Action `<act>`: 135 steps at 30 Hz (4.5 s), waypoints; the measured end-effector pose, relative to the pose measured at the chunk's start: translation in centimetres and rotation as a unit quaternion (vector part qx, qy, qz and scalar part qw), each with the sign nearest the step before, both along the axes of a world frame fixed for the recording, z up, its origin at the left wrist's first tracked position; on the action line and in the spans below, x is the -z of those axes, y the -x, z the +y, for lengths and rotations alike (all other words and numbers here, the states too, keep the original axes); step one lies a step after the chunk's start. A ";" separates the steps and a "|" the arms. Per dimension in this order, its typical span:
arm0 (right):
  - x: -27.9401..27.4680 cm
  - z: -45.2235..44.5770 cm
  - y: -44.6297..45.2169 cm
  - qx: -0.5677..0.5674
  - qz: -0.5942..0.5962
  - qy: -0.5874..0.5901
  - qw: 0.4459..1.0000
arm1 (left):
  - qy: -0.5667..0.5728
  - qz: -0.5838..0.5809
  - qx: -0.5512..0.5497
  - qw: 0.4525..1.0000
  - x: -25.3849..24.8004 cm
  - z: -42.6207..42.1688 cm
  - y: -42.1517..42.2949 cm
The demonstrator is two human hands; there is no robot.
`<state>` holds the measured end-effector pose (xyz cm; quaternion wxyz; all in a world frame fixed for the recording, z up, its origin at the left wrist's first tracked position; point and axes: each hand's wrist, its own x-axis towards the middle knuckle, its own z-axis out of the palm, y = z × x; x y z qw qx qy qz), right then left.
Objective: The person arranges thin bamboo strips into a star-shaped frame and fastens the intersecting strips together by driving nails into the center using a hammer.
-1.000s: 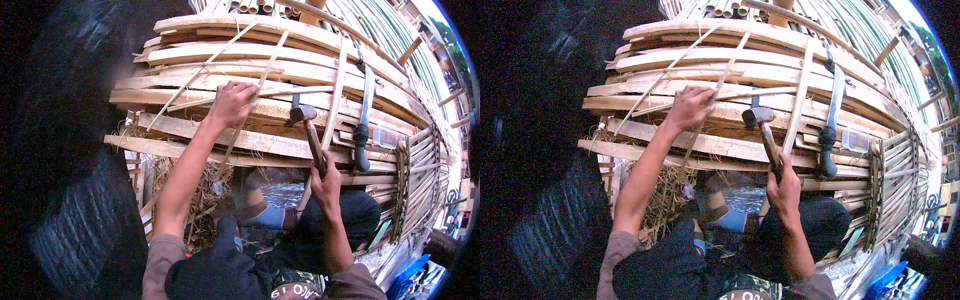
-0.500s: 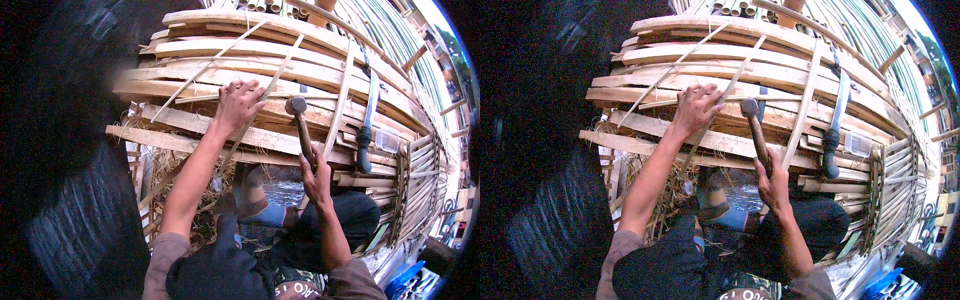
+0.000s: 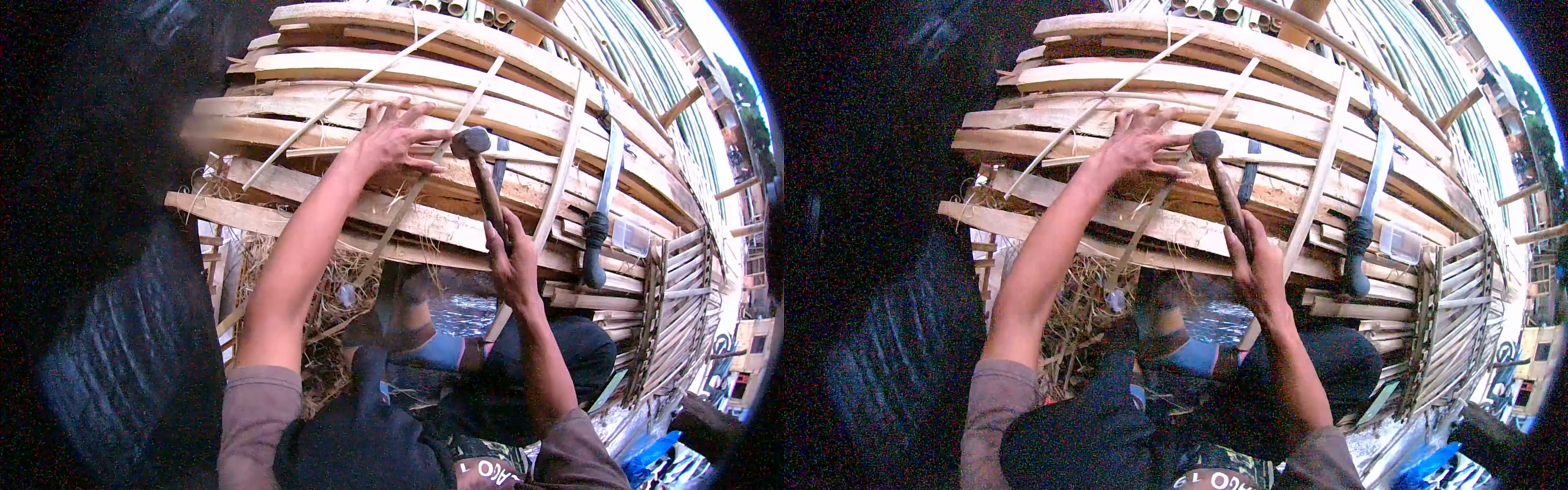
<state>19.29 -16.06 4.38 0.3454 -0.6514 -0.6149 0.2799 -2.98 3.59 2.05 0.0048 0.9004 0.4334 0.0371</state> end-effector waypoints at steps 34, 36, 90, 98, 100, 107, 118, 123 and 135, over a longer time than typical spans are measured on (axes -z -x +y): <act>-2.2 2.4 -0.3 -0.095 -0.133 -0.068 0.984 | 0.085 -0.044 -0.024 0.995 -0.9 -0.3 -0.1; -1.5 2.3 -0.3 -0.091 -0.112 -0.080 0.986 | 0.070 -0.035 -0.017 0.997 -0.2 0.2 0.0; 2.0 -11.2 -3.1 0.188 0.283 0.088 0.936 | -0.164 -0.222 -0.153 0.949 -11.5 -16.7 -1.8; 3.0 -12.2 -3.0 0.206 0.294 0.101 0.928 | -0.003 -0.311 -0.185 0.932 -13.6 -16.5 -0.3; 3.0 -12.3 -3.0 0.201 0.294 0.100 0.929 | 0.082 -0.331 -0.158 0.926 -13.1 -16.0 0.2; 3.0 -12.4 -2.8 0.198 0.308 0.106 0.925 | 0.131 -0.297 -0.145 0.934 -12.0 -14.3 1.9; 3.8 -13.1 -3.0 0.175 0.293 0.135 0.930 | 0.051 -0.152 -0.215 0.963 -14.6 -16.1 1.6; 3.9 -13.2 -3.1 0.163 0.303 0.132 0.930 | -0.031 -0.126 -0.214 0.968 -16.2 -18.2 0.8; 4.0 -13.0 -2.8 0.179 0.253 0.107 0.945 | -0.042 -0.224 -0.156 0.961 -14.8 -16.3 1.5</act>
